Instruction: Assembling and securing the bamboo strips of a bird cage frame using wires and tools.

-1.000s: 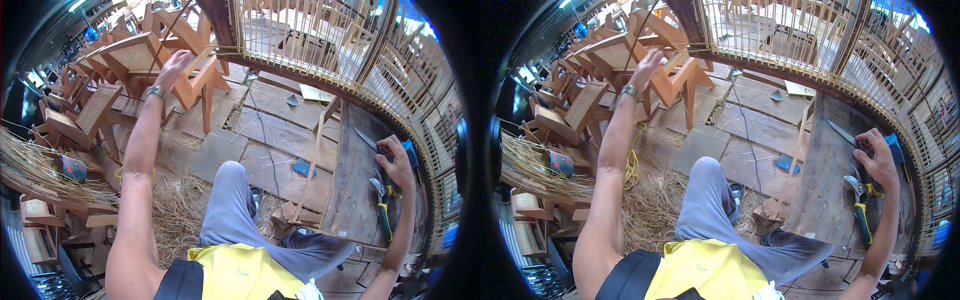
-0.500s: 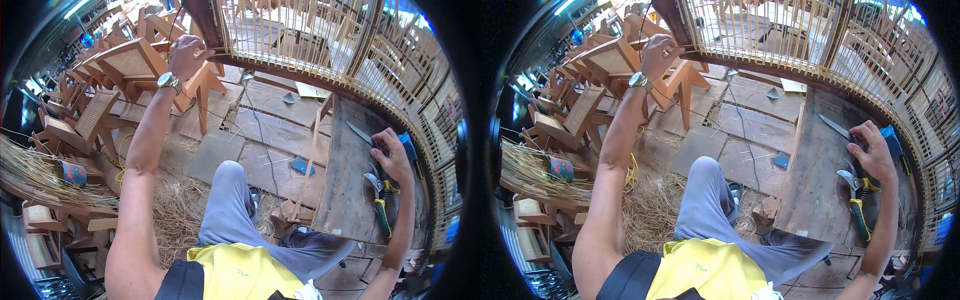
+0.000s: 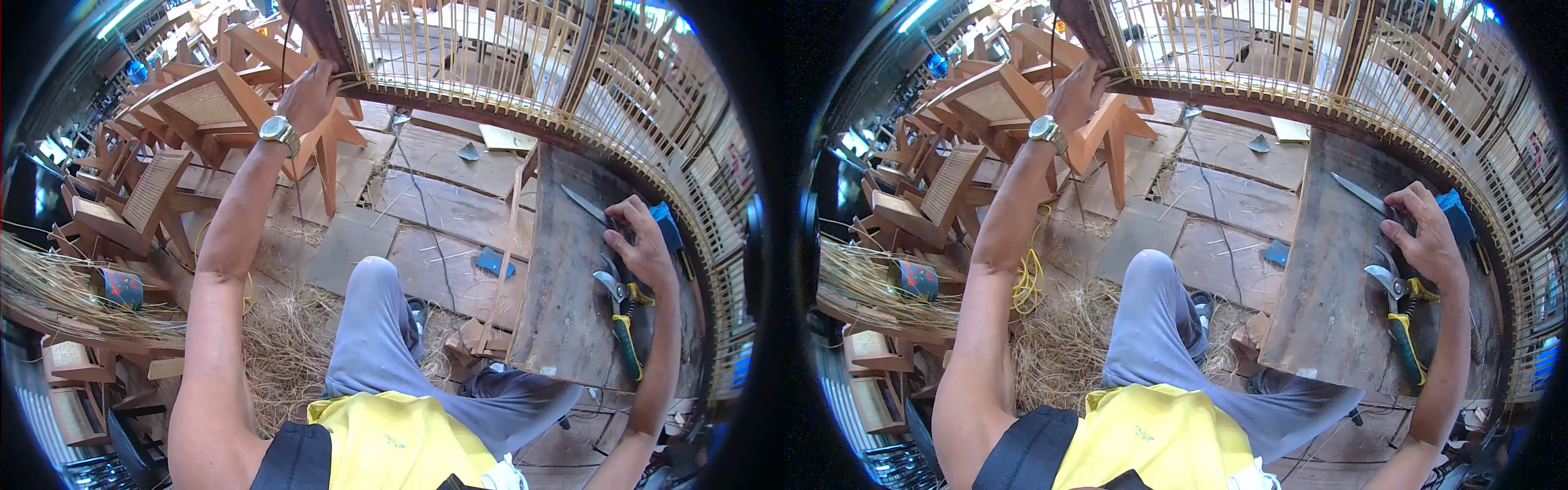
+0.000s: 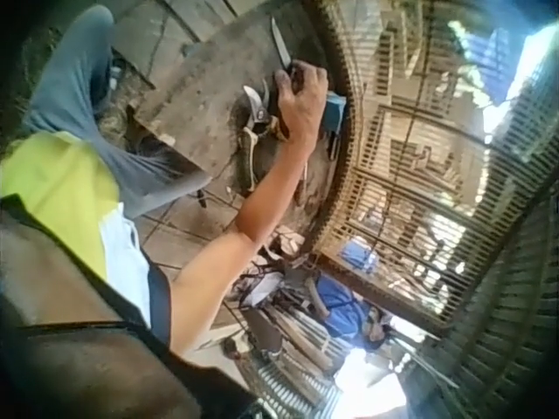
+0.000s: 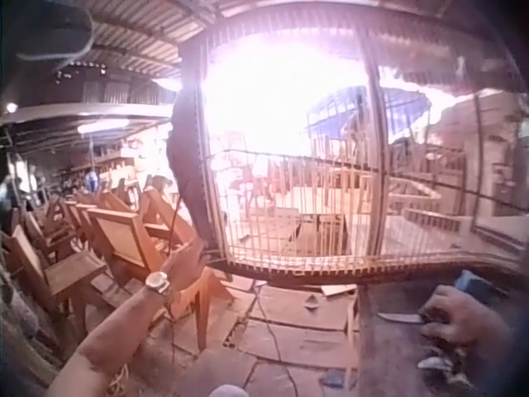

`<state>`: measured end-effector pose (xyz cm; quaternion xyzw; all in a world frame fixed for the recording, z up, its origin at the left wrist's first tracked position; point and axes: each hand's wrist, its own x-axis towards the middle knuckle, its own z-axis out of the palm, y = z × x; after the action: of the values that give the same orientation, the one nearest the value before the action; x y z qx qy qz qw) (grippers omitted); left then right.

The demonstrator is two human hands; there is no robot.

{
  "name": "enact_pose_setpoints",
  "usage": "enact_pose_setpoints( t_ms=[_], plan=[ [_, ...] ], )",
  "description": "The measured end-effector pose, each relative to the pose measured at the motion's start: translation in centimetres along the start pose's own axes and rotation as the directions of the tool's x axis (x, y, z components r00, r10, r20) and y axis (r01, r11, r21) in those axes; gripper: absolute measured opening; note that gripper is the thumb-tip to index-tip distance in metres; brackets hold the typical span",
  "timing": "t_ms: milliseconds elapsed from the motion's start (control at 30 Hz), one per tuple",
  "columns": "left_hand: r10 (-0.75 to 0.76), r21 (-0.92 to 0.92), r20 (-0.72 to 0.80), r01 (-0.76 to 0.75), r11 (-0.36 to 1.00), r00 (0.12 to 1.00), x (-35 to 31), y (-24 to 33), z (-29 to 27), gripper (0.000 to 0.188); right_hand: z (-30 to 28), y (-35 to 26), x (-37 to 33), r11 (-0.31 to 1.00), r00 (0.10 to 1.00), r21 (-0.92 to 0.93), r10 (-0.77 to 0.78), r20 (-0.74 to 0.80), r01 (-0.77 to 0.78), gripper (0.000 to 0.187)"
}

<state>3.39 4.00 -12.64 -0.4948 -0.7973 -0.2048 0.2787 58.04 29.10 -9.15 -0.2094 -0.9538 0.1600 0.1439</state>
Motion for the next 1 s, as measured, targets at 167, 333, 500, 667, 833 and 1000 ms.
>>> enact_pose_setpoints(
  t_ms=[167,333,500,667,833,1000],
  plan=[
    [0.402,0.25,-0.064,-0.375,0.893,0.913,1.1,-2.0,-0.4,0.022,0.0,0.0,0.0,1.0,1.0,0.008,-0.003,0.005,0.003,0.032],
    [0.135,-0.187,-0.062,-0.144,0.972,0.989,1.6,-4.5,-0.1,0.027,0.0,0.1,0.0,1.0,1.0,0.008,-0.012,0.0,0.012,0.032],
    [-0.272,-0.375,-0.072,0.227,0.899,0.96,1.1,-5.6,1.7,0.043,0.0,0.6,0.1,1.0,1.0,0.008,-0.025,0.009,0.025,0.031],
    [-0.191,-0.034,-0.462,0.198,0.98,0.866,1.1,-5.6,3.6,0.068,0.2,1.4,0.1,0.997,0.998,0.05,-0.058,0.017,0.057,0.03],
    [-0.436,-0.662,0.462,0.628,0.41,0.772,0.4,-5.6,2.7,0.085,0.3,2.1,0.2,0.999,0.998,0.033,-0.032,0.047,0.03,0.031],
    [-0.328,-0.489,0.572,0.633,0.6,0.752,-0.7,-7.2,-0.1,0.094,0.4,3.1,0.3,0.996,0.998,0.085,0.011,0.067,-0.017,0.031]
  ],
)
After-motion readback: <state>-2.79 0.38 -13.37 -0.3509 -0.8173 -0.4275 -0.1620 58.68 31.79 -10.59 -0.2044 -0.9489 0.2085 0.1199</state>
